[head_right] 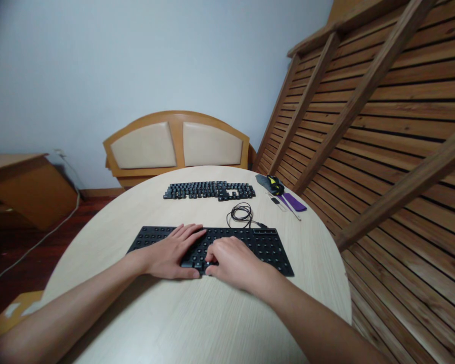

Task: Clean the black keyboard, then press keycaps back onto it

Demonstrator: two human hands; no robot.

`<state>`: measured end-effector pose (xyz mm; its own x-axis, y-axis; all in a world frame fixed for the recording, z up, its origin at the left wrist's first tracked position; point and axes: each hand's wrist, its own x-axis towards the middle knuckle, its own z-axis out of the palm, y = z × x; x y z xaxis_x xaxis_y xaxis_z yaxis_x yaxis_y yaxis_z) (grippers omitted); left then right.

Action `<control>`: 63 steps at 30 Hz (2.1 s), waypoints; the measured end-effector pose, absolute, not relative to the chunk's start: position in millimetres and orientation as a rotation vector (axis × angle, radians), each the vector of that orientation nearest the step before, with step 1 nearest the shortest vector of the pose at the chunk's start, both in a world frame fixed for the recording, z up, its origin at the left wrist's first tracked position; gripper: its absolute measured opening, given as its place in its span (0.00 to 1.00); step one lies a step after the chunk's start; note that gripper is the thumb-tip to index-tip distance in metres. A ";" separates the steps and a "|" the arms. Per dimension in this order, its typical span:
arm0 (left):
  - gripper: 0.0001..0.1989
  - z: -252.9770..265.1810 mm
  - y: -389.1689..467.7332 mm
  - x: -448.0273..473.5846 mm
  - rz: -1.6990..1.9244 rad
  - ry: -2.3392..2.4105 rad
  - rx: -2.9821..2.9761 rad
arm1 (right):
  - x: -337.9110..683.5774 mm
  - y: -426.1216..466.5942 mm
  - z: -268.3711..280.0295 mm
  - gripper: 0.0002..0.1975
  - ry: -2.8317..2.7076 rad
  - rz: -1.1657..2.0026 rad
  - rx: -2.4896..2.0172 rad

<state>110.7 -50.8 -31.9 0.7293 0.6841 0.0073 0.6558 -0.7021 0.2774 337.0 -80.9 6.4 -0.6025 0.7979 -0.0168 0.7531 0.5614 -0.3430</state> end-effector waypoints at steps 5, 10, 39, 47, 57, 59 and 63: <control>0.54 -29.5 -51.4 111.5 0.133 1.070 2.671 | 336.9 -81.5 5.5 0.06 -2.660 0.442 -1.348; 0.54 -27.8 -51.5 112.1 0.097 1.082 2.681 | 331.9 -87.6 9.5 0.05 -2.678 0.370 -1.392; 0.54 -29.9 -50.8 111.7 0.166 1.049 2.670 | 346.0 75.7 -14.3 0.15 -2.438 -0.301 -1.642; 0.55 -30.3 -50.0 111.5 0.171 1.050 2.650 | 330.6 95.2 -28.7 0.13 -2.485 -0.395 -1.590; 0.54 -28.6 -51.5 112.1 0.151 1.061 2.669 | 330.1 62.1 -20.8 0.11 -2.493 -0.252 -1.430; 0.54 -28.7 -51.3 112.0 0.170 1.053 2.679 | 335.7 43.6 -16.1 0.10 -2.477 -0.204 -1.409; 0.54 -27.6 -51.0 112.5 0.127 1.068 2.690 | 350.3 -1.8 -9.1 0.07 -2.431 0.066 -1.250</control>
